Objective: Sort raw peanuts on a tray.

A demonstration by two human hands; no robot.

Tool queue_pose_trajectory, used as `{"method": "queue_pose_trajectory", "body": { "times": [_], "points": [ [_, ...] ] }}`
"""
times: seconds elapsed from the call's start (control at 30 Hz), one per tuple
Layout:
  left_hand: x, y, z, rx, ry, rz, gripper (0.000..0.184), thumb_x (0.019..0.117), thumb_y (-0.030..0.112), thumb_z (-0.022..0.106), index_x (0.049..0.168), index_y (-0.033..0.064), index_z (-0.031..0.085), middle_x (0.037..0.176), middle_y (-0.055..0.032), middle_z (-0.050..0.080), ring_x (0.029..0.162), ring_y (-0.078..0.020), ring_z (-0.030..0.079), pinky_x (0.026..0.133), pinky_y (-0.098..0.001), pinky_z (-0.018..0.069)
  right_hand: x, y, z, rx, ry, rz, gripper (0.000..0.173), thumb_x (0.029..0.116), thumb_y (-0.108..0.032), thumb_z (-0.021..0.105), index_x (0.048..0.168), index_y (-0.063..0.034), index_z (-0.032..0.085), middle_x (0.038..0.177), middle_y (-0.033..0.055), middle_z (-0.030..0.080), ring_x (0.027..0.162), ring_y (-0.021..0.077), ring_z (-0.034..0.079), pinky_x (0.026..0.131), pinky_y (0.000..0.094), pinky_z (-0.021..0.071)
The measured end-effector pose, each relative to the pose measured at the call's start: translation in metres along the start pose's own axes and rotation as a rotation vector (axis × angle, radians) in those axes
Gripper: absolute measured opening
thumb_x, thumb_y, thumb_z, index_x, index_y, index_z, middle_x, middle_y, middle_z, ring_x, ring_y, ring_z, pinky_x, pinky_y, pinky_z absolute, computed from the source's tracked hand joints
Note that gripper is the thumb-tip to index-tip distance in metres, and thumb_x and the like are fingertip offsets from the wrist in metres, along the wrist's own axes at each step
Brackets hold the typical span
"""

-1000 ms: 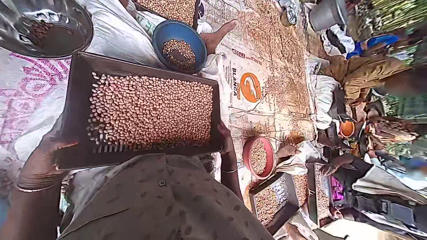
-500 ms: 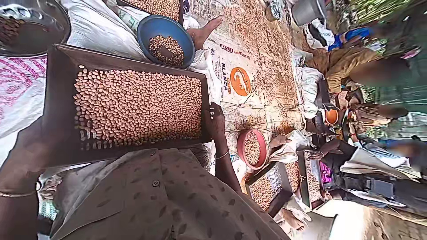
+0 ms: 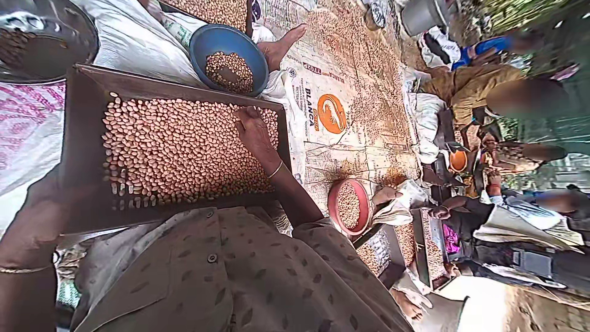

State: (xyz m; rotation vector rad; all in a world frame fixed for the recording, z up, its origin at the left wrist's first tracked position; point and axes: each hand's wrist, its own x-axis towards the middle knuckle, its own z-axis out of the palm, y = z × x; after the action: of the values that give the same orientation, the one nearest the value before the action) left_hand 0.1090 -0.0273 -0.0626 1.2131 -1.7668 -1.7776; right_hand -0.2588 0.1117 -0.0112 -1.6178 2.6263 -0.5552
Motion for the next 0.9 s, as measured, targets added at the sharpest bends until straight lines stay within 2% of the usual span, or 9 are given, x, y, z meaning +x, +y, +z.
{"method": "queue_pose_trajectory", "body": {
  "times": [0.2, 0.27, 0.33, 0.43, 0.53, 0.57, 0.67, 0.77, 0.9],
  "points": [
    [-0.021, 0.061, 0.024, -0.045, 0.059, -0.117, 0.042, 0.095, -0.002, 0.046, 0.136, 0.0035, 0.047, 0.105, -0.0001, 0.06, 0.084, 0.0065, 0.059, 0.076, -0.0133, 0.0515, -0.003, 0.012, 0.001, 0.156, 0.083, 0.051, 0.018, 0.0975, -0.006, 0.062, 0.109, 0.0029, 0.073, 0.113, 0.0221, 0.071, 0.109, 0.0349, 0.068, 0.096, 0.0453, 0.0555],
    [-0.022, 0.06, 0.022, -0.064, 0.039, -0.089, 0.042, 0.0948, -0.002, 0.046, 0.136, 0.0033, 0.048, 0.106, 0.0004, 0.06, 0.085, 0.0069, 0.058, 0.076, -0.0135, 0.0511, -0.008, 0.018, -0.008, 0.442, 0.178, 0.116, 0.017, 0.0983, -0.004, 0.061, 0.108, 0.0054, 0.071, 0.102, 0.0183, 0.071, 0.092, 0.0239, 0.07, 0.083, 0.0364, 0.0573],
    [-0.02, 0.054, 0.02, -0.058, 0.045, -0.076, 0.041, 0.0947, -0.002, 0.047, 0.135, 0.004, 0.049, 0.106, 0.0009, 0.06, 0.085, 0.0074, 0.058, 0.077, -0.0137, 0.0514, -0.021, 0.019, -0.025, 0.92, 0.18, 0.24, 0.016, 0.1024, -0.002, 0.052, 0.11, 0.0058, 0.064, 0.099, 0.0134, 0.07, 0.082, 0.0153, 0.07, 0.072, 0.0291, 0.0597],
    [-0.017, 0.045, 0.016, -0.034, 0.055, -0.064, 0.039, 0.0967, -0.001, 0.046, 0.136, 0.0031, 0.048, 0.107, 0.0001, 0.059, 0.087, 0.0077, 0.057, 0.08, -0.0139, 0.0505, -0.054, 0.027, -0.038, 1.264, -0.046, 0.27, 0.021, 0.1005, -0.004, 0.042, 0.116, 0.0005, 0.055, 0.105, 0.0111, 0.068, 0.077, 0.0158, 0.069, 0.065, 0.031, 0.0605],
    [-0.016, 0.035, 0.015, -0.032, 0.098, -0.059, 0.036, 0.0989, -0.001, 0.047, 0.134, -0.0019, 0.05, 0.111, -0.0052, 0.06, 0.091, 0.0039, 0.056, 0.085, -0.0178, 0.0484, -0.09, 0.021, -0.04, 1.072, -0.265, 0.187, 0.015, 0.0951, 0.002, 0.058, 0.109, 0.0049, 0.065, 0.087, 0.0067, 0.067, 0.059, 0.0058, 0.057, 0.05, 0.0201, 0.0486],
    [-0.016, 0.036, 0.016, -0.024, 0.099, -0.073, 0.038, 0.0985, -0.001, 0.047, 0.137, 0.001, 0.049, 0.113, -0.0042, 0.061, 0.093, 0.0047, 0.057, 0.086, -0.0171, 0.0487, -0.102, 0.014, -0.043, 0.91, -0.294, 0.146, 0.014, 0.0947, 0.002, 0.062, 0.107, 0.005, 0.068, 0.088, 0.0083, 0.069, 0.062, 0.0078, 0.058, 0.055, 0.0219, 0.05],
    [-0.017, 0.039, 0.016, -0.03, 0.084, -0.084, 0.043, 0.0987, -0.002, 0.047, 0.141, 0.0054, 0.047, 0.116, -0.0032, 0.061, 0.094, 0.005, 0.059, 0.085, -0.0163, 0.0501, -0.123, -0.004, -0.042, 0.464, -0.233, -0.015, 0.02, 0.0891, 0.007, 0.07, 0.109, 0.0044, 0.072, 0.106, 0.0201, 0.07, 0.089, 0.027, 0.069, 0.081, 0.0387, 0.058],
    [-0.017, 0.042, 0.016, -0.017, 0.067, -0.069, 0.042, 0.098, -0.002, 0.047, 0.14, 0.0045, 0.048, 0.114, -0.0034, 0.061, 0.092, 0.0042, 0.059, 0.083, -0.017, 0.0498, -0.125, -0.008, -0.031, 0.307, -0.19, -0.105, 0.022, 0.087, 0.006, 0.072, 0.108, 0.0042, 0.073, 0.106, 0.023, 0.069, 0.094, 0.0333, 0.069, 0.086, 0.0433, 0.0584],
    [-0.017, 0.043, 0.015, 0.005, 0.05, -0.059, 0.04, 0.0993, -0.002, 0.046, 0.139, 0.0033, 0.047, 0.113, -0.0037, 0.06, 0.092, 0.0037, 0.059, 0.083, -0.0175, 0.0497, -0.122, -0.004, -0.023, 0.284, -0.193, -0.114, 0.016, 0.0933, 0.002, 0.068, 0.108, 0.0044, 0.074, 0.102, 0.0223, 0.069, 0.092, 0.0332, 0.069, 0.085, 0.0435, 0.0579]
  ]
}}
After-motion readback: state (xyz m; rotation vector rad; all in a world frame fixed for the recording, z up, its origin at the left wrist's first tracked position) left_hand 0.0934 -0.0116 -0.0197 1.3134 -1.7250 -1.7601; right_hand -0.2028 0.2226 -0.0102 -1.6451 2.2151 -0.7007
